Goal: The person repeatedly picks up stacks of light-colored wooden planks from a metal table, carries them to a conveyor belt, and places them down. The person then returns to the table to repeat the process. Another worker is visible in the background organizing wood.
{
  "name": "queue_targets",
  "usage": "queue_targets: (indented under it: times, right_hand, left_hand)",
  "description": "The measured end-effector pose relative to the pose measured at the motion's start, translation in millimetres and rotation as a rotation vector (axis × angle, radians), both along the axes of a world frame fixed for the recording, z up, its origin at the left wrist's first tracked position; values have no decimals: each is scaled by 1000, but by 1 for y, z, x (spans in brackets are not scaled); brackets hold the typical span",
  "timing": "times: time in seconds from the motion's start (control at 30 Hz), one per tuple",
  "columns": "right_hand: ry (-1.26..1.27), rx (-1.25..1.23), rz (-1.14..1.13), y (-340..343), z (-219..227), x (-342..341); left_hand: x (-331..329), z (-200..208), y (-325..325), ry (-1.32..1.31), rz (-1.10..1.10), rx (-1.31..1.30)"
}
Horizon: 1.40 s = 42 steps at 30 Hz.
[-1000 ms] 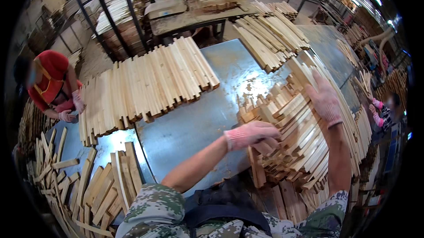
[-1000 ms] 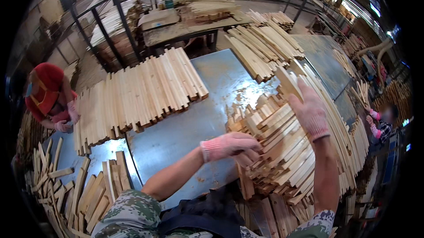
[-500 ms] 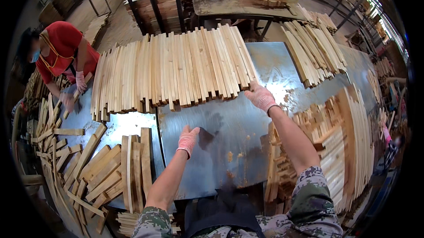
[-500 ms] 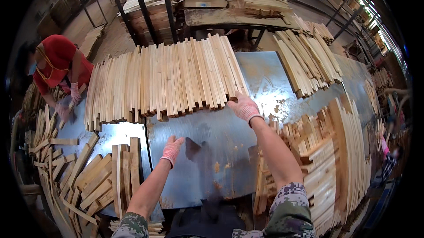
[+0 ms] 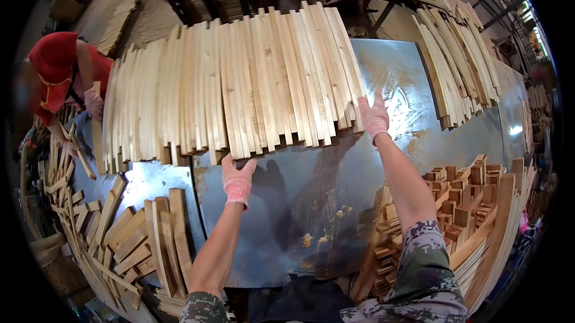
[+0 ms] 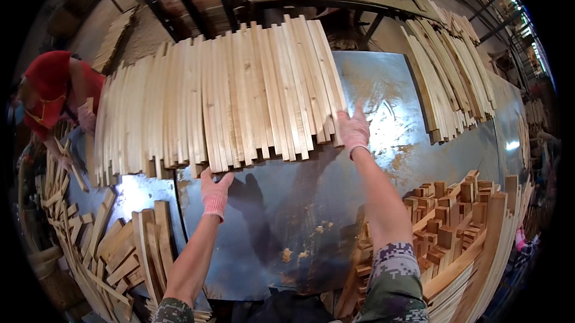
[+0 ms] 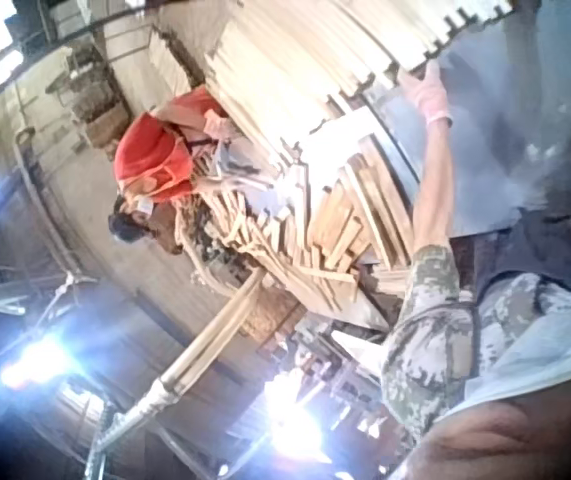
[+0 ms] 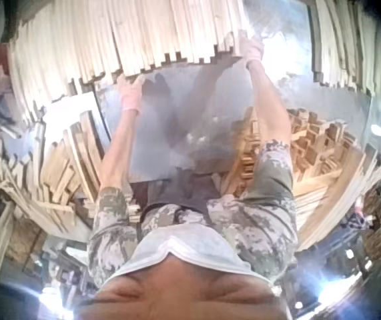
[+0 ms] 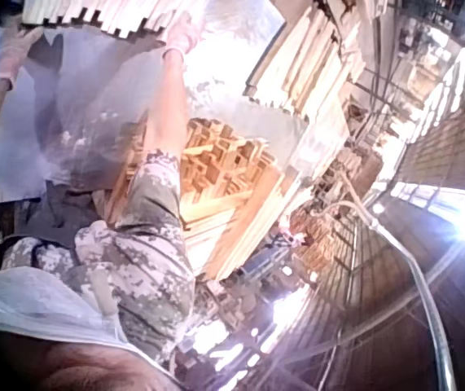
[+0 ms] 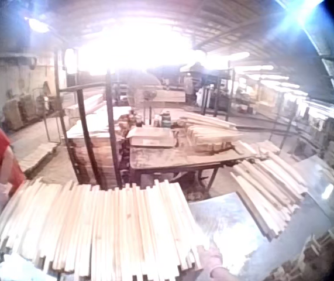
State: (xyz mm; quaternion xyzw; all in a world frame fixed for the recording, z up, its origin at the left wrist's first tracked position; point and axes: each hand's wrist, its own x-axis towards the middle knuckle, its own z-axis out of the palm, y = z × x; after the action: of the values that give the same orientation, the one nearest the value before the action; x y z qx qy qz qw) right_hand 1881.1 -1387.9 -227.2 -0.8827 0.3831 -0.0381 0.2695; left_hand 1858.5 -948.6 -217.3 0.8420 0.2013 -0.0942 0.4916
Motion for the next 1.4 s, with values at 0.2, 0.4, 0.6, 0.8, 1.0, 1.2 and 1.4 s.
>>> queue_targets:
  times: [0.2,0.4,0.6,0.8,1.0,1.2,1.4]
  right_hand:
    - [112,59,-64,-33,6,43]
    - [111,-96,-24,-19,-3,81]
    - [104,-18,-122,-3,14,77]
    - [165,-19,-218,43,18,-16]
    - [262,-180,-296,107,6,-164]
    - [404,110,-468,201,22,-304]
    - [424,195,-528,274,32,-427]
  left_hand:
    - [-4,14,-37,154,-165,64]
    - [79,-4,-58,-47,-159,226]
    - [88,-5,-58,38,-136,190]
    - [23,-2,-5,79,-167,107]
    - [-95,2,69,140,-178,18]
    - [-177,29,134,122,-201,37]
    - [-259,14,213,98,-268,69]
